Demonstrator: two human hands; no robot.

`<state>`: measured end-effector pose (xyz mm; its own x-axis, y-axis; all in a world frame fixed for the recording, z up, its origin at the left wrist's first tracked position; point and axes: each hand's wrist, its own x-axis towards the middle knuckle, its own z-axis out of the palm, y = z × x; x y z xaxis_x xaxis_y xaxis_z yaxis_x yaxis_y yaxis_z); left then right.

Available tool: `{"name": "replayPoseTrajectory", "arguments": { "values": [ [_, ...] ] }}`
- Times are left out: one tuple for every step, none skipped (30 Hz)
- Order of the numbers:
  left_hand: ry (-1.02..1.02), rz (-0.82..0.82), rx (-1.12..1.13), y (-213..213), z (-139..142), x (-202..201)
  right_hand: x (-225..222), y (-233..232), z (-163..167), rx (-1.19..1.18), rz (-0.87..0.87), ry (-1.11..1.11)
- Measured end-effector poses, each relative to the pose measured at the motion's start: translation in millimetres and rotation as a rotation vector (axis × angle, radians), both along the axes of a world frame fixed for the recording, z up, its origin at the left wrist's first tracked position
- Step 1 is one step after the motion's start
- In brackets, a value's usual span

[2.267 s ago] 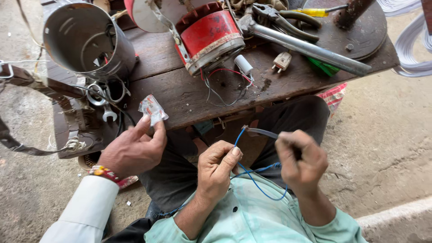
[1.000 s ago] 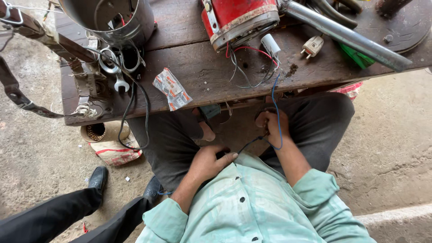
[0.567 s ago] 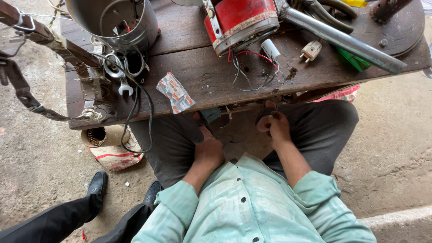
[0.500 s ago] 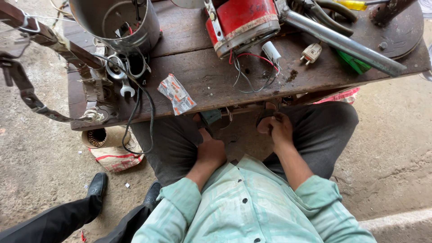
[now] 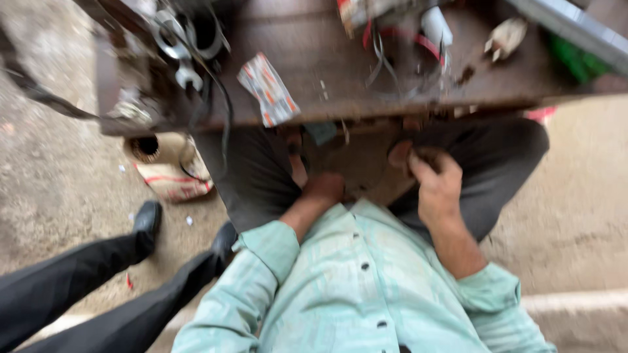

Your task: The person repairs a small red electric appliance at an outdoor workbench. They strip and twist wire ends by hand, connect wires to a switch plate and capacitor, mount the switch assembly onto a metal base with a coiled red handle, and fit the assembly into the appliance housing.

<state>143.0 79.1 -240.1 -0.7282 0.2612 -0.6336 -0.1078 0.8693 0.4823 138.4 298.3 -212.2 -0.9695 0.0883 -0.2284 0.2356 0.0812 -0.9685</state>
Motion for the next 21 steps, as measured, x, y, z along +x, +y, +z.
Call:
{"name": "replayPoseTrajectory", "arguments": {
  "values": [
    [-0.021,0.013,-0.013,0,-4,4,3,6,-3,-0.083,-0.01,-0.006],
    [-0.029,0.02,-0.016,0,-8,7,3,12,-7,-0.173,-0.021,0.009],
    [-0.026,0.022,-0.011,-1,-9,8,3,17,-11,-0.266,-0.032,0.032],
    [-0.015,0.023,-0.004,-1,-10,9,2,21,-15,-0.283,-0.04,0.021],
    [-0.01,0.017,-0.004,0,-10,11,3,25,-18,-0.299,-0.051,0.009],
    [-0.001,0.01,-0.006,1,-11,11,4,28,-22,-0.317,-0.062,0.002],
    [0.01,0.003,-0.009,3,-12,11,6,31,-25,-0.312,-0.081,-0.012],
    [0.014,-0.011,-0.028,4,-13,11,8,32,-29,-0.305,-0.099,-0.025],
    [0.018,-0.026,-0.046,5,-15,11,9,34,-33,-0.298,-0.118,-0.037],
    [0.02,-0.039,-0.063,6,-17,13,11,37,-36,-0.315,-0.124,-0.036],
    [0.032,-0.036,-0.076,7,-20,14,13,38,-39,-0.33,-0.129,-0.035],
    [0.047,-0.031,-0.089,8,-21,16,14,40,-42,-0.345,-0.131,-0.032],
    [0.064,-0.023,-0.101,8,-23,18,14,42,-45,-0.348,-0.129,-0.029],
    [0.148,0.035,-0.042,8,-21,19,14,45,-46,-0.352,-0.124,-0.026],
    [0.23,0.095,0.017,6,-19,21,14,46,-48,-0.355,-0.117,-0.024],
    [0.308,0.159,0.076,5,-14,23,15,48,-49,-0.351,-0.095,-0.028],
    [0.368,0.233,0.131,4,-7,25,15,50,-49,-0.347,-0.069,-0.032],
    [0.429,0.309,0.185,-1,3,27,15,51,-50,-0.345,-0.041,-0.034],
    [0.491,0.386,0.237,-5,14,29,15,51,-50,-0.34,-0.028,-0.026],
    [0.509,0.492,0.33,-10,27,33,16,50,-50,-0.334,-0.014,-0.021],
    [0.528,0.599,0.424,-15,39,37,16,50,-50,-0.327,0.0,-0.016]
  ]
}}
